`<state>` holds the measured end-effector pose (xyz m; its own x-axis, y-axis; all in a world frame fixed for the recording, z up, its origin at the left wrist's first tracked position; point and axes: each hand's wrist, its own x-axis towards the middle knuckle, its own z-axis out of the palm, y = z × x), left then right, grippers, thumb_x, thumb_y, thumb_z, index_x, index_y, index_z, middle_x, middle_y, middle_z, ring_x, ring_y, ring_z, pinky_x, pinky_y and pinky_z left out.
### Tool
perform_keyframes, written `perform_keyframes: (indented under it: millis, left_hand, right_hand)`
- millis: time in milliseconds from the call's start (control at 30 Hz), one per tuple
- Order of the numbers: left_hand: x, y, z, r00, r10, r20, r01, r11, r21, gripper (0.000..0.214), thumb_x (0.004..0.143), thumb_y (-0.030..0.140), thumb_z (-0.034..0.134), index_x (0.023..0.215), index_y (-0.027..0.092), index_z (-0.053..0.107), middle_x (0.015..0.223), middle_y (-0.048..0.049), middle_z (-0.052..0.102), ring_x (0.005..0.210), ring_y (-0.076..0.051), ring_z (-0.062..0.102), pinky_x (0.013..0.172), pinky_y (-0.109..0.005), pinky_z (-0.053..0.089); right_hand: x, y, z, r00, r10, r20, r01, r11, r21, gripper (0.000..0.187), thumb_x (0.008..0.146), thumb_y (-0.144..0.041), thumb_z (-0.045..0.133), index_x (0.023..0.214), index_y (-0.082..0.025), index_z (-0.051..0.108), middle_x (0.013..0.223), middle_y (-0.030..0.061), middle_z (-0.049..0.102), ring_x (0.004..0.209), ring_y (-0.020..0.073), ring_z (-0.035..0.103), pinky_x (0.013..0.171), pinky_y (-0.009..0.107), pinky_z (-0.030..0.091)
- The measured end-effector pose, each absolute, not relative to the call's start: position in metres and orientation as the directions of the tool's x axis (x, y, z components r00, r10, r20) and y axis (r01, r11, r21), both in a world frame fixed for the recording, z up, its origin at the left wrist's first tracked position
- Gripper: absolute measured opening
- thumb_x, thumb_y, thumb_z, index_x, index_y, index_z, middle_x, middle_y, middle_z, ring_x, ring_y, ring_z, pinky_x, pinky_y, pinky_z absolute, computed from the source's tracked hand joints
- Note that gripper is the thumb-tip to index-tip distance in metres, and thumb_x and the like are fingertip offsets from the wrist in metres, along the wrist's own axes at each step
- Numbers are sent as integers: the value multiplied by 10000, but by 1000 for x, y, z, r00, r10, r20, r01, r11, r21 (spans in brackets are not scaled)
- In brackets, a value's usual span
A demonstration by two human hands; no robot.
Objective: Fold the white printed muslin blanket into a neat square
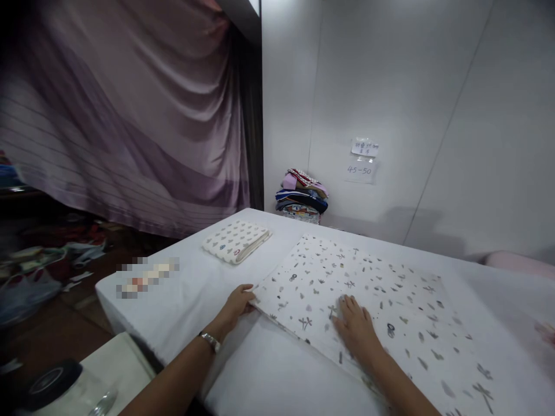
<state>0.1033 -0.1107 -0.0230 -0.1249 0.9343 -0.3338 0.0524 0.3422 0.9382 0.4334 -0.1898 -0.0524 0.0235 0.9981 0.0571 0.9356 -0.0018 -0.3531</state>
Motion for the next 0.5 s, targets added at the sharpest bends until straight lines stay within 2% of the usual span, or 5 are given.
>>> perform_keyframes:
  millis: [133,200,333,433,500]
  left_hand:
    - [114,-115,-19,-139,959,-248,17,253,967,390,718,116,533,1103,148,485,870,-37,572,742,-130,588,626,-230,508]
    - [121,-116,-12,-124,975,-184,44,191,981,404,718,107,533,1116,145,482,843,-30,568,738,-133,584,611,-226,504]
    - [127,-113,0,-117,987,-109,83,119,989,412,702,107,537,1110,148,492,827,-18,552,703,-125,568,598,-228,499]
    - [125,-110,3,-121,985,-121,87,133,987,412,685,128,553,1094,147,503,789,-5,548,670,-121,557,589,-231,485]
    - [121,-107,2,-109,985,-137,88,146,985,415,672,153,575,1083,142,516,741,8,546,673,-127,560,599,-232,471]
  right_hand:
    - [391,-172,-28,-22,997,77,776,66,-628,532,893,-466,353,1325,-200,511,1376,93,496,1252,271,469,1014,427,420]
    - [354,-165,-14,-113,988,107,718,156,-679,494,887,-447,390,1299,-210,524,1327,88,538,1194,256,513,970,407,446]
    - [275,-155,7,-303,932,199,762,363,-536,493,805,-362,560,1266,-192,515,1218,98,581,1101,259,530,927,390,436]
    - [240,-146,12,-301,932,202,851,358,-385,444,789,-240,549,1221,-150,502,1134,119,581,1034,264,533,860,383,443]
    - [233,-138,11,-277,945,173,878,322,-353,360,810,-195,498,1167,-150,512,1099,115,583,983,249,552,804,359,449]
